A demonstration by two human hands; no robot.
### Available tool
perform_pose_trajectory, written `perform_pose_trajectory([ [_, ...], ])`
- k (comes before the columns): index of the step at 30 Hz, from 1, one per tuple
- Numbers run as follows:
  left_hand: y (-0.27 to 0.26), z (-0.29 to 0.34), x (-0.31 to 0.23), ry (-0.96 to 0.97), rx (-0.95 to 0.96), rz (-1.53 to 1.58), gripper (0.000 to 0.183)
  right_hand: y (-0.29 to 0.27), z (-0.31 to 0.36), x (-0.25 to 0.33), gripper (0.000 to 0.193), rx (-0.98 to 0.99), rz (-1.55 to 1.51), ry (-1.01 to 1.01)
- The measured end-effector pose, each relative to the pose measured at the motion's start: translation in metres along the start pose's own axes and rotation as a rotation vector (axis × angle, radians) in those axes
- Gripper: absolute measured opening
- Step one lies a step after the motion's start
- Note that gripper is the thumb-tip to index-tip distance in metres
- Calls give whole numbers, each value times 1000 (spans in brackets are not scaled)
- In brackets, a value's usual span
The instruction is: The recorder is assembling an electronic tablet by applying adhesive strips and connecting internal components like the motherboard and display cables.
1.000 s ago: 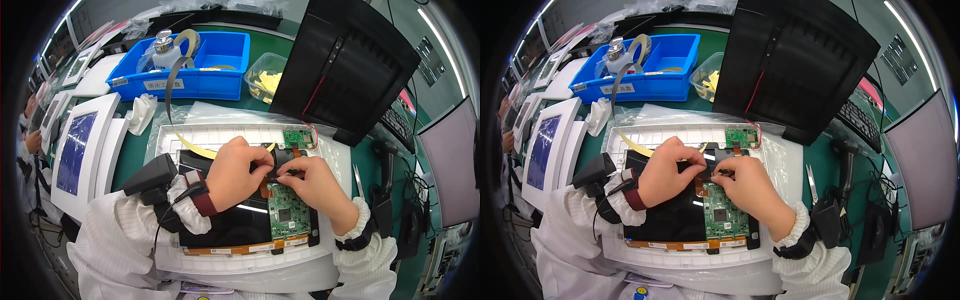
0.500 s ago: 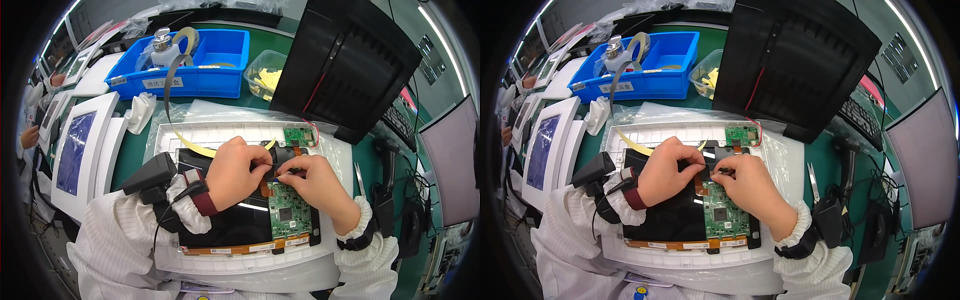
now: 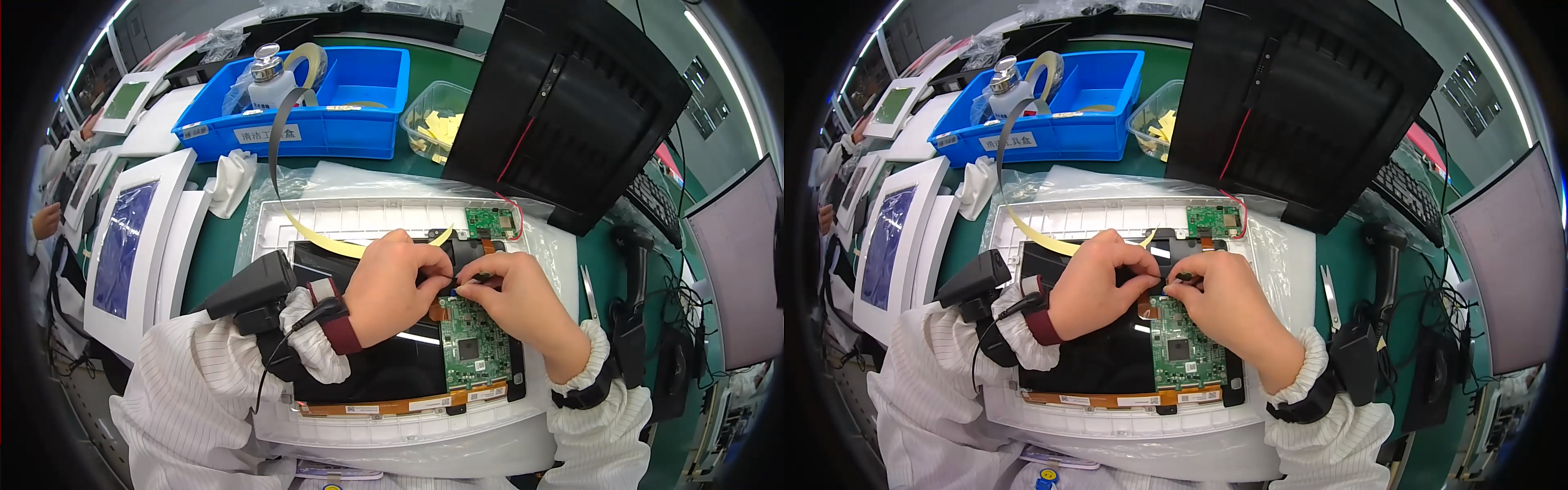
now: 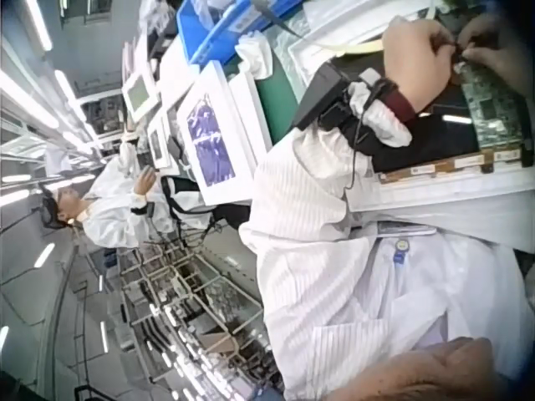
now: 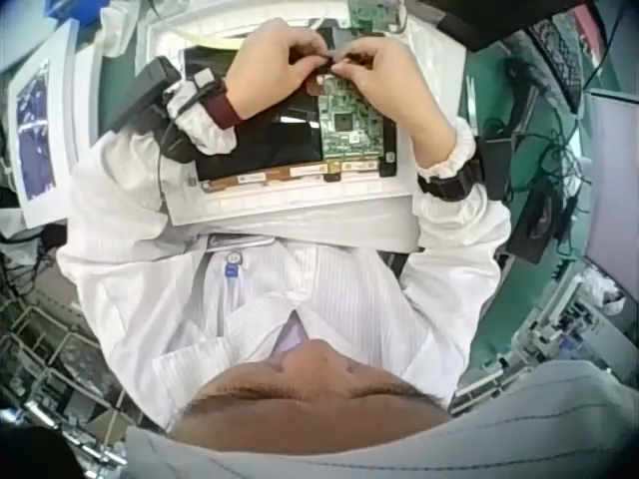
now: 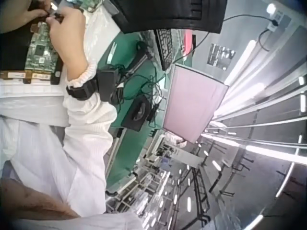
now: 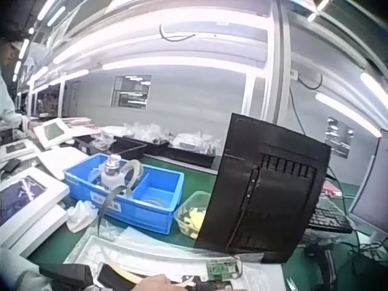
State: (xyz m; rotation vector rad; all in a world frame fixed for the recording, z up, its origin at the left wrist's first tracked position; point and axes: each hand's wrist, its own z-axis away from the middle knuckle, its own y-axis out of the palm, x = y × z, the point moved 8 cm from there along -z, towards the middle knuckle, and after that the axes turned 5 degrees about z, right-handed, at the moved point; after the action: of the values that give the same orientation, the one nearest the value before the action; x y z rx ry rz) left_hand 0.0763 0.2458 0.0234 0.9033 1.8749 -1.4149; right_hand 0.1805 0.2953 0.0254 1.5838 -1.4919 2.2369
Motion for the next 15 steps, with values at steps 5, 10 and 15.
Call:
perform_pose_trajectory([
  [5,1,1,1,-14,1,9,4,0,0,2,10,-2,11,-9],
  [10,3,1,4,-41,11,27,4,0,0,-1,10,-11,8,-17],
  [15,1,2,-2,36,-25,-61,8,0,0,-1,10,-16,2,-20],
])
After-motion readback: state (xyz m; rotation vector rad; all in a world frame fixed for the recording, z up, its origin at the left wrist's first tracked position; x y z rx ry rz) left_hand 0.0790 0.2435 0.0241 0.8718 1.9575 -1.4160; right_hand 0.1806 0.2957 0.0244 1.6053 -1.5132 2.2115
